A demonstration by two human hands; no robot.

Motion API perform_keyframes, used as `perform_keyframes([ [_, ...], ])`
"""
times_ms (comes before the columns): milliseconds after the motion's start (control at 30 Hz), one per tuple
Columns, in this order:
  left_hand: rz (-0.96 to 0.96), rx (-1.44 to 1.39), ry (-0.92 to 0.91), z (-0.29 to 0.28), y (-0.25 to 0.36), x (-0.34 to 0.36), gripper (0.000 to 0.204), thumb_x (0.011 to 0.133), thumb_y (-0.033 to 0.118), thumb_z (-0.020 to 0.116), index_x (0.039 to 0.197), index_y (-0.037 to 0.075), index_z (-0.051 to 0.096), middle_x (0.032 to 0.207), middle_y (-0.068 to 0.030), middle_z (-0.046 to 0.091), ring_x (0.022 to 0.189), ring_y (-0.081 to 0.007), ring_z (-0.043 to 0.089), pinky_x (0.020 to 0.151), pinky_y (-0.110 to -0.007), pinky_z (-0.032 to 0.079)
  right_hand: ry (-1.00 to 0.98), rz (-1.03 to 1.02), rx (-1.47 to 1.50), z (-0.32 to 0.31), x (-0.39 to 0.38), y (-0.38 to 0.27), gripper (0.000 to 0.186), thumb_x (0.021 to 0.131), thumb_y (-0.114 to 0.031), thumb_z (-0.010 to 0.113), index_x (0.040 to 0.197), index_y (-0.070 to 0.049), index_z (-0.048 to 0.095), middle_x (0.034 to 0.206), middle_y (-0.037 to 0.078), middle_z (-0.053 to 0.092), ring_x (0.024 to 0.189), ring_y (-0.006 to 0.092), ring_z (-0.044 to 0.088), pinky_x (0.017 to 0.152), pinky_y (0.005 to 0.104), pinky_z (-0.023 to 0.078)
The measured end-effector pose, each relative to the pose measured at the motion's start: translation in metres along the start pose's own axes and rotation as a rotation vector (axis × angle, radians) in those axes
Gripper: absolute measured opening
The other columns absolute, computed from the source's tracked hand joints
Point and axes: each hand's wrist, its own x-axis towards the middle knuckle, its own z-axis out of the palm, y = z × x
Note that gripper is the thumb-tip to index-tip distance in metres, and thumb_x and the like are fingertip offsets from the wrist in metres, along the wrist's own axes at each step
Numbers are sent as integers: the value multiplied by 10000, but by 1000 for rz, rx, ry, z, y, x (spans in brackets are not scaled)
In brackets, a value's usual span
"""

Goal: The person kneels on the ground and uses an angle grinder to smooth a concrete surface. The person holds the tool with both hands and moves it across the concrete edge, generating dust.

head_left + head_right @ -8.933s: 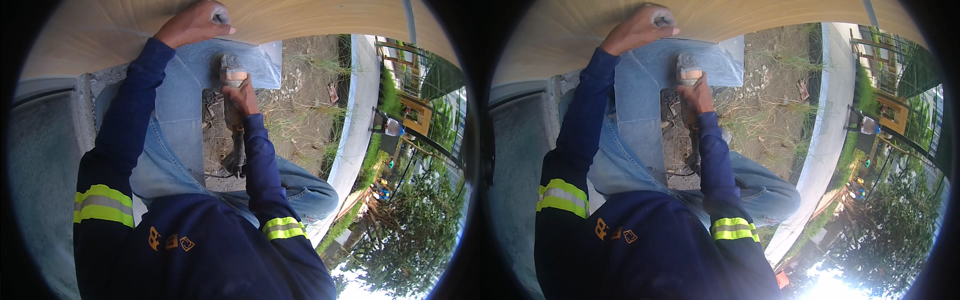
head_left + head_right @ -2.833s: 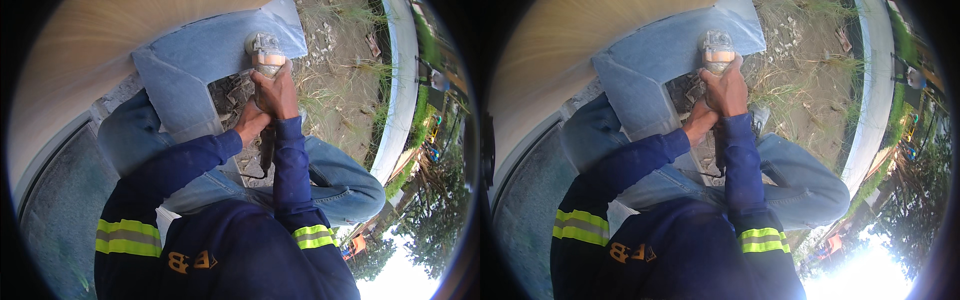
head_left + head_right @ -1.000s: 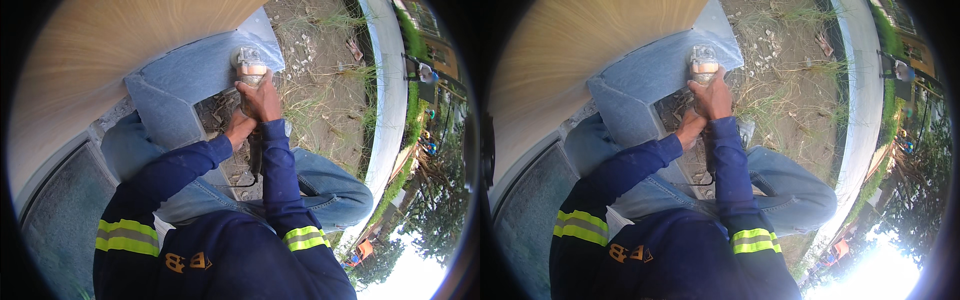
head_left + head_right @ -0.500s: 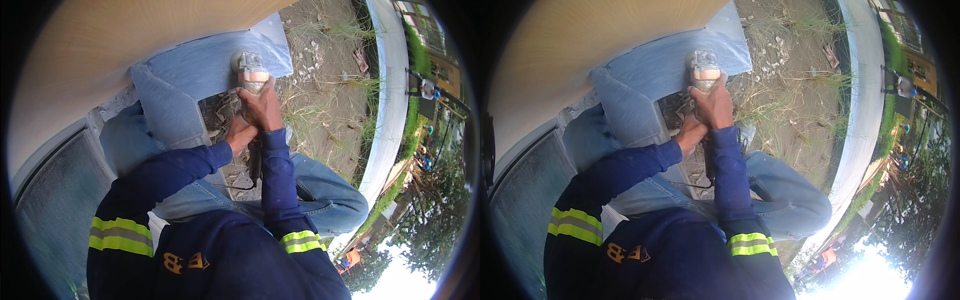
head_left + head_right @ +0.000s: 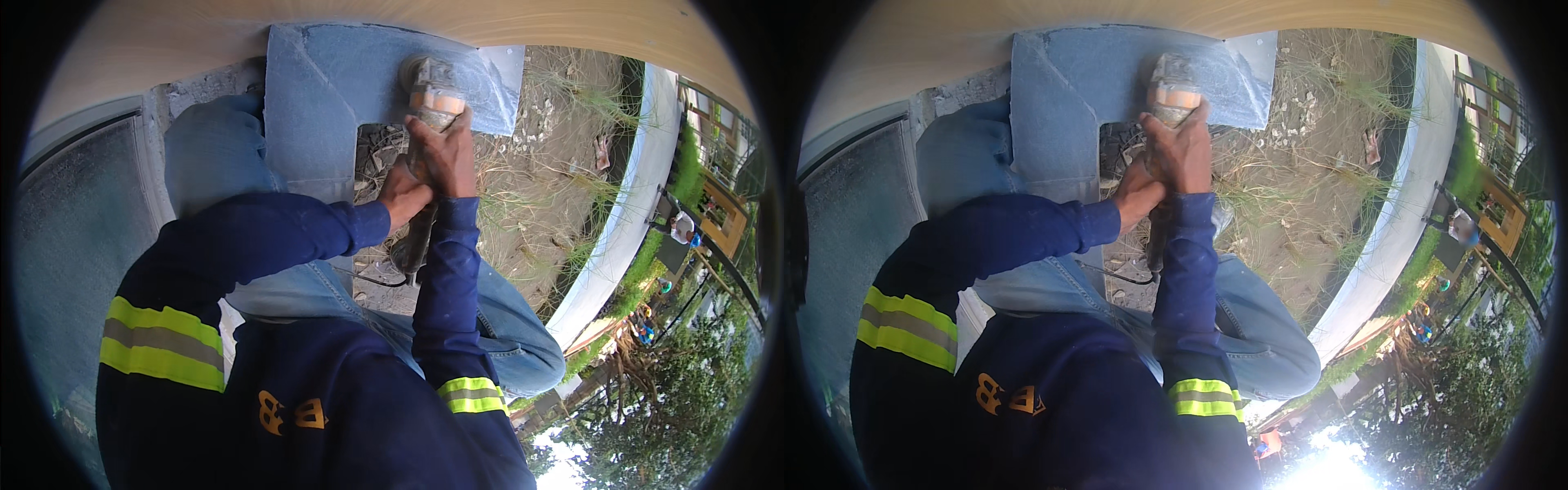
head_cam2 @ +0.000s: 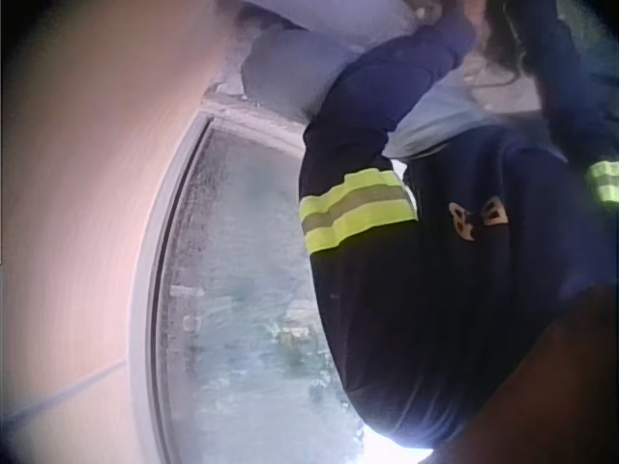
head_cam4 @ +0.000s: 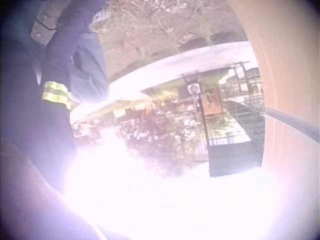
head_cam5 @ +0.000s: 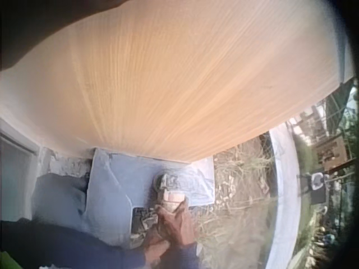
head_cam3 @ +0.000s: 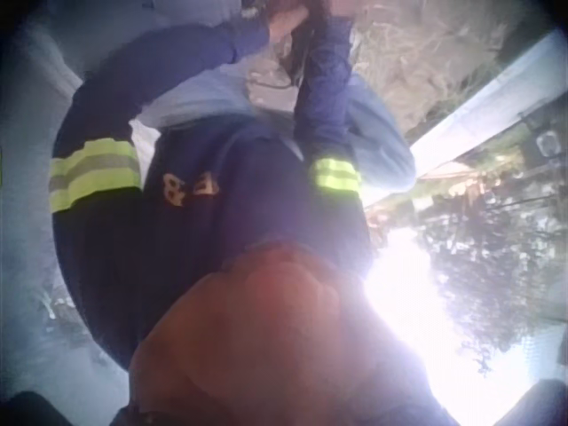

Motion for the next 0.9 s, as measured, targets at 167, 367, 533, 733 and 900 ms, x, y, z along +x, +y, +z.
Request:
perform_keyframes([
  [167, -146, -5, -35, -1, -3, -41, 521, 817, -2, 661, 1296, -26, 458, 1167, -112, 646, 1059, -219, 656, 851, -345, 549, 49, 7, -56, 6, -46, 4, 656, 822, -304, 844, 1235, 35, 464, 1070, 202, 665, 938, 304, 674, 803, 408, 547],
  [367, -324, 81, -146, 19, -67, -19, 491, 843, -27, 599, 1310, 13, 454, 1077, -78, 637, 931, -167, 664, 715, -322, 555, 188, 120, -11, -34, -42, 44, 671, 830, -237, 808, 1293, 69, 431, 1093, 213, 654, 935, 268, 664, 817, 397, 550],
  [533, -265, 9, -74, 17, -46, 1, 392, 853, -9, 582, 1242, -2, 531, 1123, -102, 649, 944, -172, 663, 757, -324, 551, 193, 23, 3, -24, -19, 29, 658, 824, -248, 814, 1271, 50, 433, 1046, 219, 660, 867, 309, 676, 802, 407, 545],
  [733, -287, -35, -67, 13, -28, -36, 460, 828, 6, 627, 1233, -34, 414, 1061, -117, 615, 956, -194, 658, 756, -340, 552, 156, -1, 6, -11, -50, 36, 686, 812, -257, 820, 1288, 51, 433, 1086, 235, 656, 935, 312, 672, 828, 418, 540],
  [900, -320, 16, -146, 20, -47, -12, 407, 847, -11, 584, 1243, -4, 495, 1034, -82, 643, 884, -166, 646, 709, -325, 530, 238, 107, 42, -32, -38, 48, 682, 818, -268, 813, 1275, 62, 429, 1083, 240, 661, 925, 330, 677, 814, 423, 544],
])
